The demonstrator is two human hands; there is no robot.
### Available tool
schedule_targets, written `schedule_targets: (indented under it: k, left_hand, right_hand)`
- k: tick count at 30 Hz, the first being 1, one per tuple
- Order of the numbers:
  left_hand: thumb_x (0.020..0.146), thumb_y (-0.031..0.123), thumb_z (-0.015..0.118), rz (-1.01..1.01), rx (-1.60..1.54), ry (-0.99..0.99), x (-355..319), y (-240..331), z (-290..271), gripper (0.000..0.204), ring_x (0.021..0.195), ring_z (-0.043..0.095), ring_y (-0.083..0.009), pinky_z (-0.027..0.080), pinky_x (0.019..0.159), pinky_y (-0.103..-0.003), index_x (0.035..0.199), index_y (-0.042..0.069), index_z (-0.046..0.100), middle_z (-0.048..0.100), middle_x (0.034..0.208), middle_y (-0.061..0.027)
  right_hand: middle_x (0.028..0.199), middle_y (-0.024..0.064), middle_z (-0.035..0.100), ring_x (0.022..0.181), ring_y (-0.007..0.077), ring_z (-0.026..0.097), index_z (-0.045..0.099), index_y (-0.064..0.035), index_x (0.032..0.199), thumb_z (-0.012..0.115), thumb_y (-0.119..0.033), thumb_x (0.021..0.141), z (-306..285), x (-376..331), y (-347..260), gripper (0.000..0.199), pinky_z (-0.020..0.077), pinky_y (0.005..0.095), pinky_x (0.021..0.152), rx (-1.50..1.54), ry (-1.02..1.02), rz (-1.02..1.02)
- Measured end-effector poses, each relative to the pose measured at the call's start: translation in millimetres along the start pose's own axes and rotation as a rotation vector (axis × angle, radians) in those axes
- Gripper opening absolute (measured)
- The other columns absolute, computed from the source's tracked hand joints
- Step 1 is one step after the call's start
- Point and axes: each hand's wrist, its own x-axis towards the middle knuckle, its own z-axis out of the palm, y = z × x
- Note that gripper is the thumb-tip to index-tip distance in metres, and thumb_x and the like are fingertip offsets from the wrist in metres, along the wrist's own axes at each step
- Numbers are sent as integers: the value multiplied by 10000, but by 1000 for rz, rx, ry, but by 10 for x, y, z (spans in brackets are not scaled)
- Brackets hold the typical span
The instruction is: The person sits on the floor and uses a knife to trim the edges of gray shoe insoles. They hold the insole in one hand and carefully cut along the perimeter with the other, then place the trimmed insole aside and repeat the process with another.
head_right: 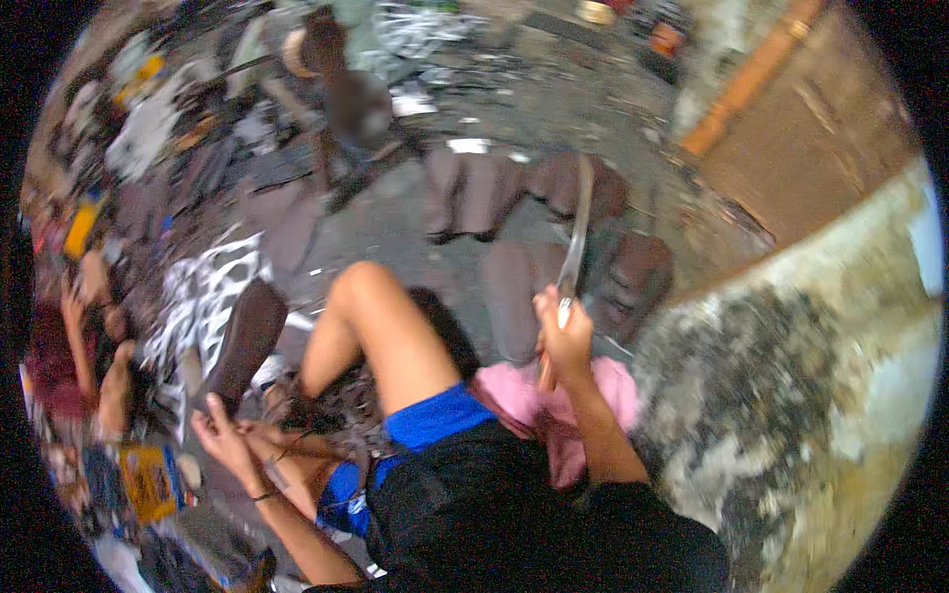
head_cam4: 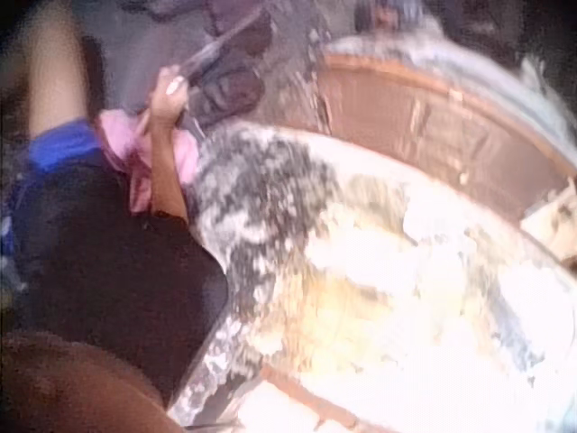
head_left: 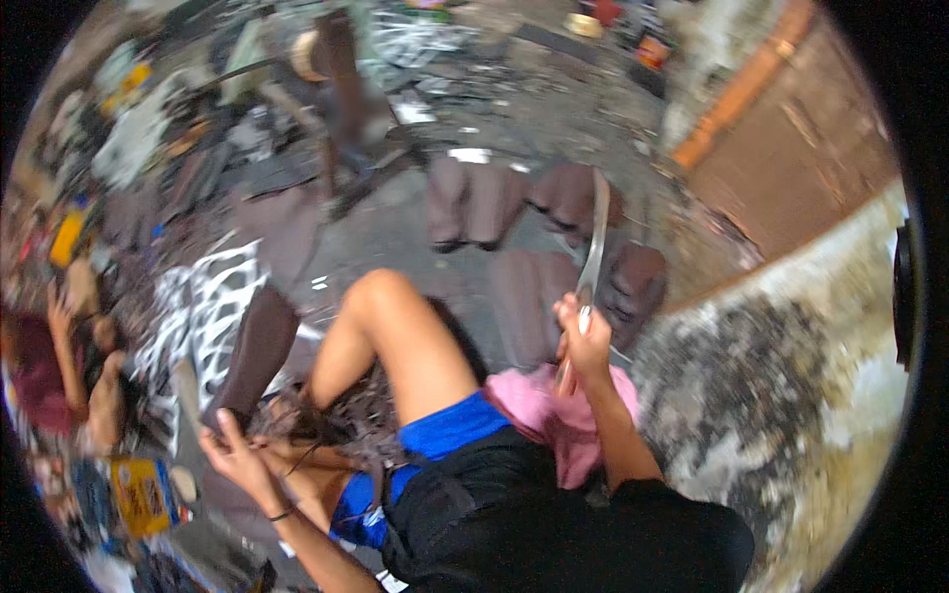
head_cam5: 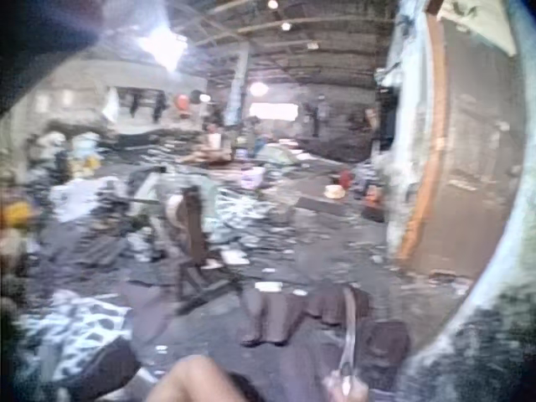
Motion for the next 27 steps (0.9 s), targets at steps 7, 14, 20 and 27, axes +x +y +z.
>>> schedule_targets:
  k: [7, 14, 20, 27]
  left_hand:
    - [967, 221, 661, -445, -466, -223, -1277, 207, -8, 235, 643, 699, -200, 576, 543, -346, 933, -12, 671, 720, 957, -170]
    - [894, 207, 726, 480, 287, -418, -1662, 435, -316, 607, 996, 706, -260, 572, 801, -336, 1436, 69, 491, 582, 1381, -137]
    - [967, 212, 668, -384, -592, -295, -1501, 41, -134, 618, 1112, 571, -170, 469, 993, -324, 1456, -12, 364, 622, 1200, -81]
    - [1022, 418, 532, -667, -830, -69, -1129, 659, -138, 376, 723, 666, -155, 576, 621, -286, 1157, 68, 512, 633, 922, -74]
  right_hand:
    - [882, 81, 678, 472, 72, 521, 591, -11, 1159, 626, -252, 993, 1723, -1455, -96, 295, 435, 246, 401, 87, -956, 109]
    - [956, 56, 681, 799, 116, 640, 602, 2, 1113, 680, -83, 933, 1883, -1723, -109, 214, 538, 278, 712, 298, -1142, 382]
    - [970, 57, 690, 750, 93, 621, 629, 53, 1109, 712, -94, 912, 1724, -1571, -311, 260, 519, 254, 651, 86, -1382, 17]
    - [927, 69, 665, 850, 114, 610, 537, 33, 1246, 594, -98, 984, 1480, -1606, -546, 299, 510, 254, 772, -76, -1112, -131]
